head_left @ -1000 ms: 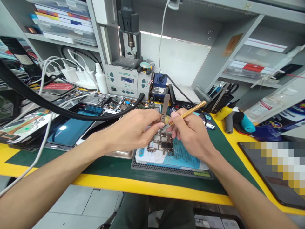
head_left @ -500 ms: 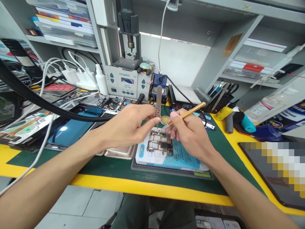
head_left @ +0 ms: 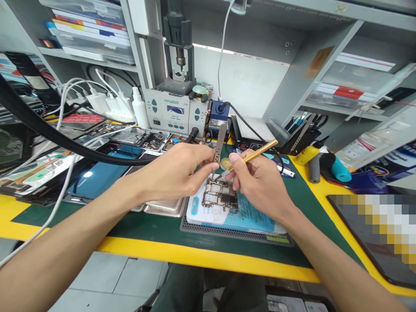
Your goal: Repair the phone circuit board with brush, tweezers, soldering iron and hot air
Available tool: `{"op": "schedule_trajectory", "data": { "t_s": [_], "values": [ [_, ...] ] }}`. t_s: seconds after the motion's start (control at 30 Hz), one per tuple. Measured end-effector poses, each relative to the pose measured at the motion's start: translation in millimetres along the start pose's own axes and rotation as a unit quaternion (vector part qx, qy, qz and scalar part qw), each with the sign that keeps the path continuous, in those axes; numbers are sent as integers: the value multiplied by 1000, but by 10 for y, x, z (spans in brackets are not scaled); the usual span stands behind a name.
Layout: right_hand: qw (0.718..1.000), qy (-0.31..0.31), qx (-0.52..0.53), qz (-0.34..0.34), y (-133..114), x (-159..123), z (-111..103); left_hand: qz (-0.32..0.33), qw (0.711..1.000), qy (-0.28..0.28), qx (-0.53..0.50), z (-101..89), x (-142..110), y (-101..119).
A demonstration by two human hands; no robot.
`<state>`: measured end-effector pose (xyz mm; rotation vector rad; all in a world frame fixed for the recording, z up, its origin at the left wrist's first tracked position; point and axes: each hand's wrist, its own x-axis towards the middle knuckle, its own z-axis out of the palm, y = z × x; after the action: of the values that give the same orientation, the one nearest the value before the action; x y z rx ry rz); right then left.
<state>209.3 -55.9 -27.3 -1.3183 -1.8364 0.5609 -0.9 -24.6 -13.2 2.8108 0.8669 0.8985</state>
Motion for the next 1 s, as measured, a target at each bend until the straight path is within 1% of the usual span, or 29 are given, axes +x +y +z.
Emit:
{"op": "schedule_trajectory", "data": {
  "t_s": [0.27,0.53,0.83,1.0],
  "values": [
    [1000,1,25,18,22,5,40,-6,1000,-8,-11,-2,0,2],
    [1000,2,19,8,6,6,39,4,1000,-7,-3,13,-1,-9],
    [998,0,54,31,24,6,50,-2,1000,-12,-7,9,-5,-2],
    [999,5,42,25,17,2,45,-2,1000,-13,-3,14,-3,3]
  ]
}}
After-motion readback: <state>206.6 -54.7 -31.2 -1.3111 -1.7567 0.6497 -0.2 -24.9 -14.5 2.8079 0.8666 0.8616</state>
